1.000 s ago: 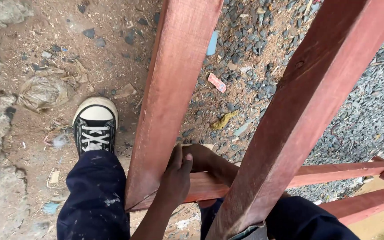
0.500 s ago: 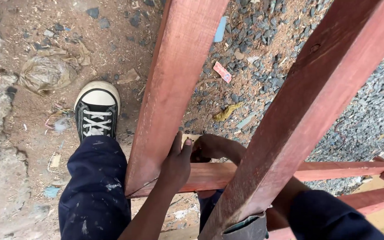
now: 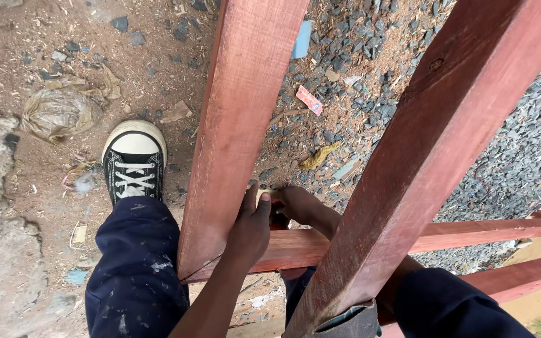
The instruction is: Staining a wooden frame by dipping an applicator into wood stain and rubbing it onto the surface
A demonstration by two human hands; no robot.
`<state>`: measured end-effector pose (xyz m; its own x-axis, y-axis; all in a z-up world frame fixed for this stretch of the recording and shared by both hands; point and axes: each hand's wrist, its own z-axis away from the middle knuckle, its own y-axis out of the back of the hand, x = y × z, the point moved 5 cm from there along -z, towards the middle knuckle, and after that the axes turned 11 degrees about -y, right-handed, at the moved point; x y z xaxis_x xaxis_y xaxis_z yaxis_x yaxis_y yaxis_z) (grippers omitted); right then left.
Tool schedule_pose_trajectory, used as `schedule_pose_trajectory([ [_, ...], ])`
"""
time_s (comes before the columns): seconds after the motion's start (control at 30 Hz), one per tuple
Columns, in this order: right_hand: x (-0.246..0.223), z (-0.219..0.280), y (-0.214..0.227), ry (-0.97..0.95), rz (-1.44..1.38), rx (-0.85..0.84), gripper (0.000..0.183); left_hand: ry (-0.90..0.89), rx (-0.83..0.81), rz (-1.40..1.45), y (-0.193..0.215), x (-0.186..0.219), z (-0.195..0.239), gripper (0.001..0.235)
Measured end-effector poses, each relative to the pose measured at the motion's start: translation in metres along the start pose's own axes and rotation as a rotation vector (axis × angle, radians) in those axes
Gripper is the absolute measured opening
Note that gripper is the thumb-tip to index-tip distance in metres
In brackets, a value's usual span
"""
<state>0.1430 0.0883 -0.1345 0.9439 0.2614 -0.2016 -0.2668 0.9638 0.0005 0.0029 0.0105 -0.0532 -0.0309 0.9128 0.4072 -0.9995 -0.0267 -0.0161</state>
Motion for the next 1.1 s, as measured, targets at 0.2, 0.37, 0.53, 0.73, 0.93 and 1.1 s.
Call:
schedule_pose_trajectory([
  [0.2,0.081,-0.001,-0.048,-0.194,-0.230,-0.114,0.031,0.004,-0.031,0.099,0.017,0.033,0.014,0.068],
  [0.37,0.078,-0.024,-0.045,-0.303,-0.099,-0.118,0.029,0.054,-0.054,0.028,0.010,0.020,0.012,0.069],
  [0.53,0.034,-0.015,-0.017,-0.203,-0.066,0.021,0.033,0.049,-0.058,0.057,0.016,0.029,0.018,0.068],
  [0.73,0.009,0.017,-0.017,-0.192,-0.368,-0.201,0.029,0.063,-0.096,0.089,0.020,0.035,0.019,0.069],
  [0.93,0.009,0.032,0.011,-0.239,-0.448,-0.033,0.020,0.053,-0.098,0.151,0.025,0.043,0.034,0.066],
  [1.1,0.034,0.068,0.048,-0.243,-0.459,0.223,0.021,-0.035,-0.059,0.478,0.041,0.072,0.074,0.060],
])
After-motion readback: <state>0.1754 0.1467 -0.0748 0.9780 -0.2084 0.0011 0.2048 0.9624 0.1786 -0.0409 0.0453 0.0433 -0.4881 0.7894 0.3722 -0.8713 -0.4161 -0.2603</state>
